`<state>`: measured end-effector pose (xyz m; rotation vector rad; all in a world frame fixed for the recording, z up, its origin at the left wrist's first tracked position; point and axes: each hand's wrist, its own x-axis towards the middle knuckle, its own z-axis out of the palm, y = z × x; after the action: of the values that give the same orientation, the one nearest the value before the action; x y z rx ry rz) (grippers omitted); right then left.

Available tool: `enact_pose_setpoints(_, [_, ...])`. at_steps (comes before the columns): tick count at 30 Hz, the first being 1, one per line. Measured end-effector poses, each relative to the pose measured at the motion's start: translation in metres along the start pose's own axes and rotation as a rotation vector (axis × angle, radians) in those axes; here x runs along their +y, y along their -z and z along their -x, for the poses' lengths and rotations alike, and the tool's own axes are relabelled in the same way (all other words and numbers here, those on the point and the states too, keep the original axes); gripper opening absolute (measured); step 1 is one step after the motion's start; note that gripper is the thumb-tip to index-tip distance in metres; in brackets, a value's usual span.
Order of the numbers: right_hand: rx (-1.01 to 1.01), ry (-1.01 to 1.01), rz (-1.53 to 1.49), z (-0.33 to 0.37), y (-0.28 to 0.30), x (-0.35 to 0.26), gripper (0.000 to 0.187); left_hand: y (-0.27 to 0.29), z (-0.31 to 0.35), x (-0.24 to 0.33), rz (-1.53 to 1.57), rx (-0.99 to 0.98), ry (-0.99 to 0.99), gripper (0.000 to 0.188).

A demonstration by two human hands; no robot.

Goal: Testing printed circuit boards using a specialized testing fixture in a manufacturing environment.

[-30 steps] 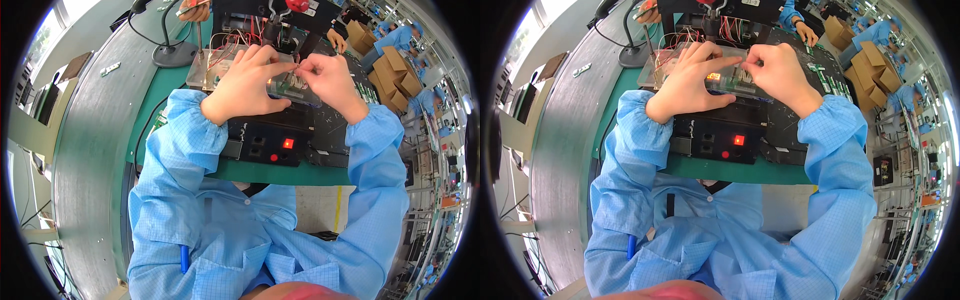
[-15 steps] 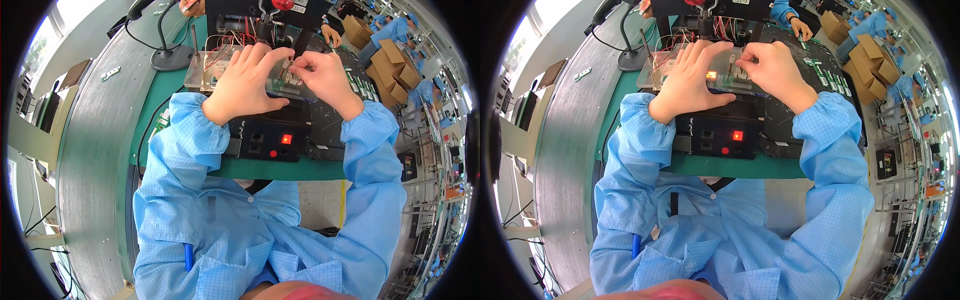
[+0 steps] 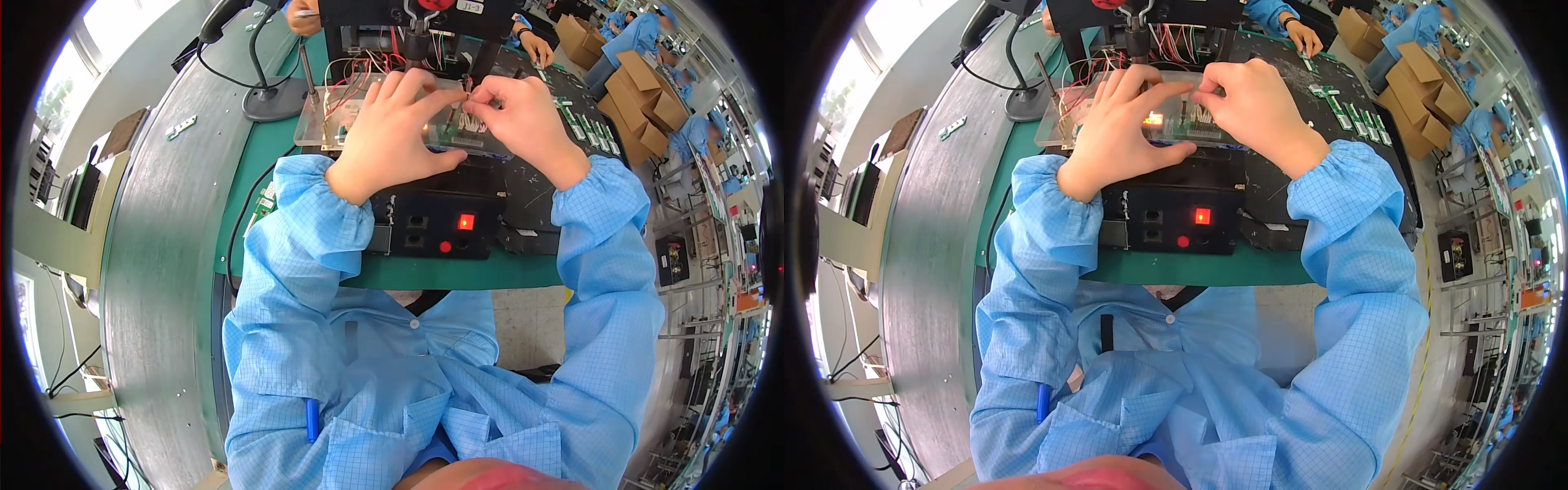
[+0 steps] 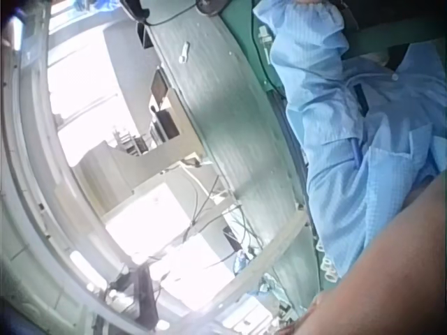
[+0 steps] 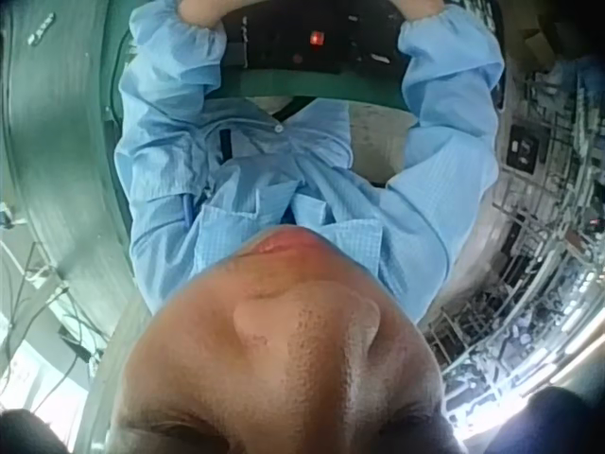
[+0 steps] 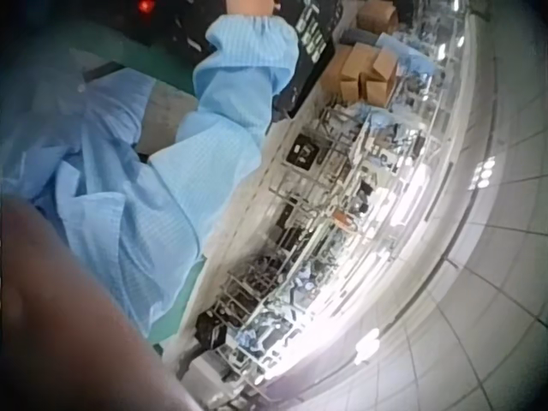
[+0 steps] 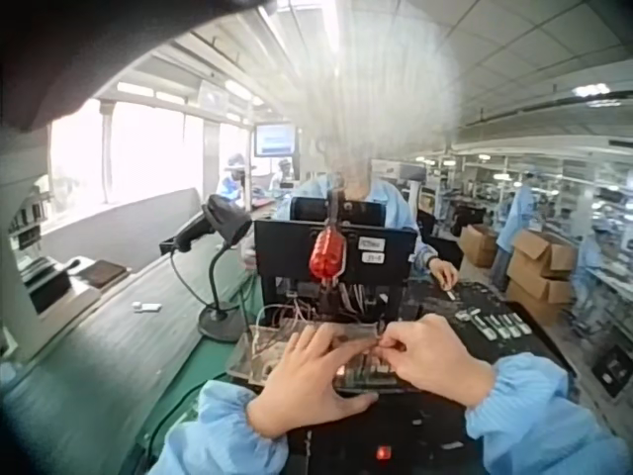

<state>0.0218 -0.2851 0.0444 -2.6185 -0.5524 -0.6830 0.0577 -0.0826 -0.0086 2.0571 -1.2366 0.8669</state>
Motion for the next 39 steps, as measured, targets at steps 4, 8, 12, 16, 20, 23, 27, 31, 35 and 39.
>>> enact_pose_setpoints(4, [-0.007,0.004,0.027,0.000,0.001,-0.001,0.013,0.001,0.001,0.004,-0.051,0.025,0.017,0.078])
enact_pose_setpoints(8, [0.008,0.008,0.002,0.001,-0.004,0.001,0.013,0.000,0.003,0.001,-0.055,-0.016,-0.007,0.082])
enact_pose_setpoints(12, [-0.004,-0.007,0.021,0.002,-0.002,-0.002,0.013,0.004,0.003,0.002,-0.062,0.027,-0.015,0.082])
enact_pose_setpoints(16, [-0.008,-0.014,0.017,0.002,-0.004,-0.006,0.013,0.003,0.006,0.003,-0.079,0.004,-0.012,0.083])
enact_pose_setpoints(20, [0.029,0.017,-0.007,0.003,-0.004,-0.004,0.014,0.002,0.005,-0.002,-0.027,-0.019,-0.019,0.080])
enact_pose_setpoints(23, [0.009,0.013,0.043,0.003,-0.005,-0.004,0.013,0.000,0.005,0.003,-0.028,0.053,0.014,0.077])
enact_pose_setpoints(27, [0.006,0.012,0.040,0.004,-0.006,-0.005,0.013,0.001,0.009,-0.003,-0.041,0.052,-0.019,0.077])
enact_pose_setpoints(31, [0.026,0.030,0.040,0.005,-0.006,-0.005,0.014,0.003,0.009,0.004,-0.064,0.014,-0.020,0.077])
enact_pose_setpoints(35, [0.016,0.055,0.048,0.004,-0.005,-0.009,0.013,0.004,0.010,0.000,-0.044,0.011,-0.007,0.075])
enact_pose_setpoints(39, [0.031,0.051,0.041,0.008,-0.008,-0.008,0.013,0.005,0.011,0.006,-0.043,0.037,0.012,0.072])
